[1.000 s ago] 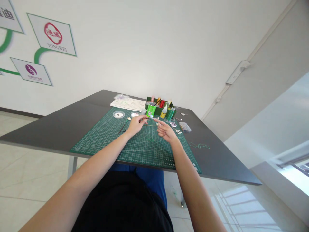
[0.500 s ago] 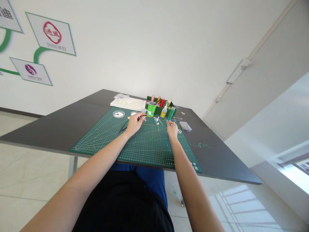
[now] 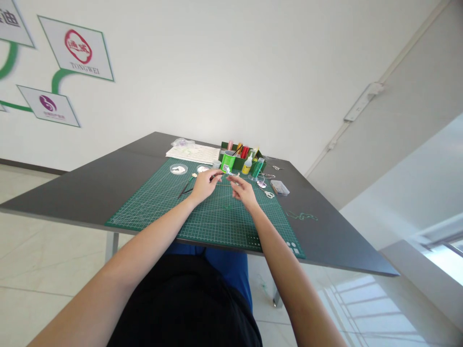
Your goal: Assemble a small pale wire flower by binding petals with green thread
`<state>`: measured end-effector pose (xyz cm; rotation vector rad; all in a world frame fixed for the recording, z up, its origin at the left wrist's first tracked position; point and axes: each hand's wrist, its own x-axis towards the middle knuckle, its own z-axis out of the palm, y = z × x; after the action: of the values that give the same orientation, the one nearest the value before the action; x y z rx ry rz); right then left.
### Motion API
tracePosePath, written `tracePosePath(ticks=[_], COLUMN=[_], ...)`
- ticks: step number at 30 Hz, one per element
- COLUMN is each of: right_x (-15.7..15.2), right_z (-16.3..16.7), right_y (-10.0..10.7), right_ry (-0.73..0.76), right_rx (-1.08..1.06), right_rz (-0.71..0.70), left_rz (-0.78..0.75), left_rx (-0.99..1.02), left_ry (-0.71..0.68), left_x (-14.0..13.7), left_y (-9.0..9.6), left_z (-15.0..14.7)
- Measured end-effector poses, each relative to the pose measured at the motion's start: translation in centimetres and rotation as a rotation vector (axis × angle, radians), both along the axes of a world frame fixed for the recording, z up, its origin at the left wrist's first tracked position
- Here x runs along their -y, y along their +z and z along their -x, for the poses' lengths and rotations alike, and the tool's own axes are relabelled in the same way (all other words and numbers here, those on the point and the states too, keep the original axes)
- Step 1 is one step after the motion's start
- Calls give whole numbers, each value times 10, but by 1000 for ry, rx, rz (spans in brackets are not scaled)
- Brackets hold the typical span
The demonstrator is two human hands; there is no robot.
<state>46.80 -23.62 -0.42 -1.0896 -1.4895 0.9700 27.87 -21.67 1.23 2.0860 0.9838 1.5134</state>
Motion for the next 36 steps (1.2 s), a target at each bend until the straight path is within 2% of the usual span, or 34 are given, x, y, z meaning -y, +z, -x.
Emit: tracePosePath(ticks=[5,8,10,13,17,20,22,28,32,36], right_x=[10,9,4,-7,-15,-16,-16,-16,-14,-13], right_z=[13,12,7,-6,-22,-29,-32,-35,-37,-40], right_y=[2,1,0,-2,-3,-2,-2,-2,0,3], right_ry=[312,344,251,-33,-416,-576,-594,-516,-546,-571], right_rx=[-98,-109,-119,-170,-193,-156,-152,-215,-143,-238], right_rz=[192,224,230,202,63,-54,-82,-59,-91,-53], left_rz=[-8,-12,-4,17,29,24,19,-8,-19,-19], left_rx=[-31,-43,-32,-4,7,7,2,-39,-53,-33], left_ry=[20,33,35,35,42,42,50,116,164,197], left_x=[-1,-2,-4,-5,-5,-5,-5,-5,-6,-9], left_y=[-3,-4,-5,-4,-4,-3,-2,-1,-1,-2], left_z=[-1,-1,-1,0,1,1,2,4,6,9])
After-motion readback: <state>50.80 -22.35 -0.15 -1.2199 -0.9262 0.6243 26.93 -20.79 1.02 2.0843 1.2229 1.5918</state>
